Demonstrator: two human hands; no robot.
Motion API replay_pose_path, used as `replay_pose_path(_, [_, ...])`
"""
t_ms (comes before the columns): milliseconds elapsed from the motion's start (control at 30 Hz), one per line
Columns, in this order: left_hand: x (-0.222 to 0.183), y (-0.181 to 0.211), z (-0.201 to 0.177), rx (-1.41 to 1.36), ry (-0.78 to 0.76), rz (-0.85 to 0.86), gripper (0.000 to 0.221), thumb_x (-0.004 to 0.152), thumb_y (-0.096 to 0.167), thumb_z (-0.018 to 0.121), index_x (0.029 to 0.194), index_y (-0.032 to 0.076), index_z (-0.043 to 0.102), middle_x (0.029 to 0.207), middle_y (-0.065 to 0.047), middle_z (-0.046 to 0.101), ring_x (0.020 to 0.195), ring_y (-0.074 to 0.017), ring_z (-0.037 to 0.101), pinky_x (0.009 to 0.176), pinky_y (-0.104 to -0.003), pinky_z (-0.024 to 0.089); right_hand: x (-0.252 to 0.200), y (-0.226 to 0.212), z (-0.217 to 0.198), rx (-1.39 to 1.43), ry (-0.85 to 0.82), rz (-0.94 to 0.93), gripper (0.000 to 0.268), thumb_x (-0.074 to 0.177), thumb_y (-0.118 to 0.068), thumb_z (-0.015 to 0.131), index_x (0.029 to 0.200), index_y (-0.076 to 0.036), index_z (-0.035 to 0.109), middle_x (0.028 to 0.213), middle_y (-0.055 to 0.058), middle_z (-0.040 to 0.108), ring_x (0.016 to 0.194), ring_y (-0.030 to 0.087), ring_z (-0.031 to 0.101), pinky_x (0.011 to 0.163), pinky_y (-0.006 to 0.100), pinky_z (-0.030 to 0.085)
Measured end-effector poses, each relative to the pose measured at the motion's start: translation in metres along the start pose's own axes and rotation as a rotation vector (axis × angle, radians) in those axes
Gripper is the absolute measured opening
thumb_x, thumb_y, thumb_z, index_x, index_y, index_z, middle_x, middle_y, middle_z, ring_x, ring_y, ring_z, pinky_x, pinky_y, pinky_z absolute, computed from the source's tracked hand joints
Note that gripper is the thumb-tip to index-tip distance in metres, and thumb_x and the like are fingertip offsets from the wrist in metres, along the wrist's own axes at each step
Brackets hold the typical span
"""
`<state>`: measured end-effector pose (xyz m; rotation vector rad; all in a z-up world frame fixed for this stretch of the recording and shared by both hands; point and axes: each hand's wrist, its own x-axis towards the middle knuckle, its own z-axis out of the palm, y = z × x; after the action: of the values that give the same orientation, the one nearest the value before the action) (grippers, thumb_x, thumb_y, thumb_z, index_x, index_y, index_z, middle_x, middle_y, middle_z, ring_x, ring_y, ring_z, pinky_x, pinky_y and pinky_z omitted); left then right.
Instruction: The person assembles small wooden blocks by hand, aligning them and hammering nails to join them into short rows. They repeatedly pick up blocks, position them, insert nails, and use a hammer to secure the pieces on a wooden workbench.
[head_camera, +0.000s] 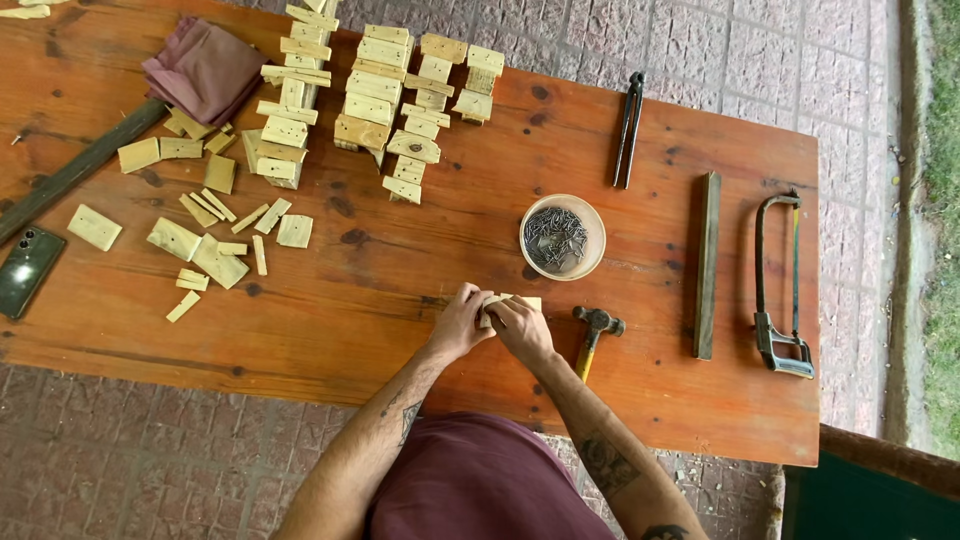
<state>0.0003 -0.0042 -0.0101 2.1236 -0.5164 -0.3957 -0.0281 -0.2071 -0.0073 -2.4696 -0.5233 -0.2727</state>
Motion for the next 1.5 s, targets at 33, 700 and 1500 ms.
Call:
replay_pose_path(33, [0.0,0.0,-0.001,0.0,0.001,0.001,0.084,0.08,0.018,0.103,0.155,0.013,0.064,0.144,-0.017,0.055,0.127,-0.0573,0.075,0.106,-0.063,0.07,0.002,-0.003,-0.003,0.0,0.0,-0.001,0.009,0.101,-0.014,0.084,0.109,-0.017,0.079,0.09,0.006,0.076,0.091,0.029,0.079,0.08,0.042,0.068])
replay_pose_path(700, [-0.003,-0.023,0.006,0.047,0.134,0.043,0.05,0.084,0.008,0.097,0.126,0.019,0.071,0.115,-0.011,0.066,0.103,-0.0457,0.082,0.084,-0.055,0.072,-0.003,-0.009,-0.01,0.042,-0.027,0.21,0.019,0.101,-0.017,0.087,0.116,-0.023,0.078,0.095,0.005,0.086,0.1,0.028,0.084,0.083,0.044,0.07])
replay_pose_path(1500, [0.033,0.013,0.006,0.281,0.082,0.121,0.01,0.1,0.026,0.081,0.108,0.025,0.075,0.1,-0.004,0.067,0.094,-0.0371,0.082,0.08,-0.05,0.072,-0.017,-0.028,-0.061,-0.016,0.184,0.291,0.015,0.099,-0.011,0.087,0.109,-0.02,0.08,0.096,0.003,0.075,0.091,0.029,0.076,0.08,0.04,0.068])
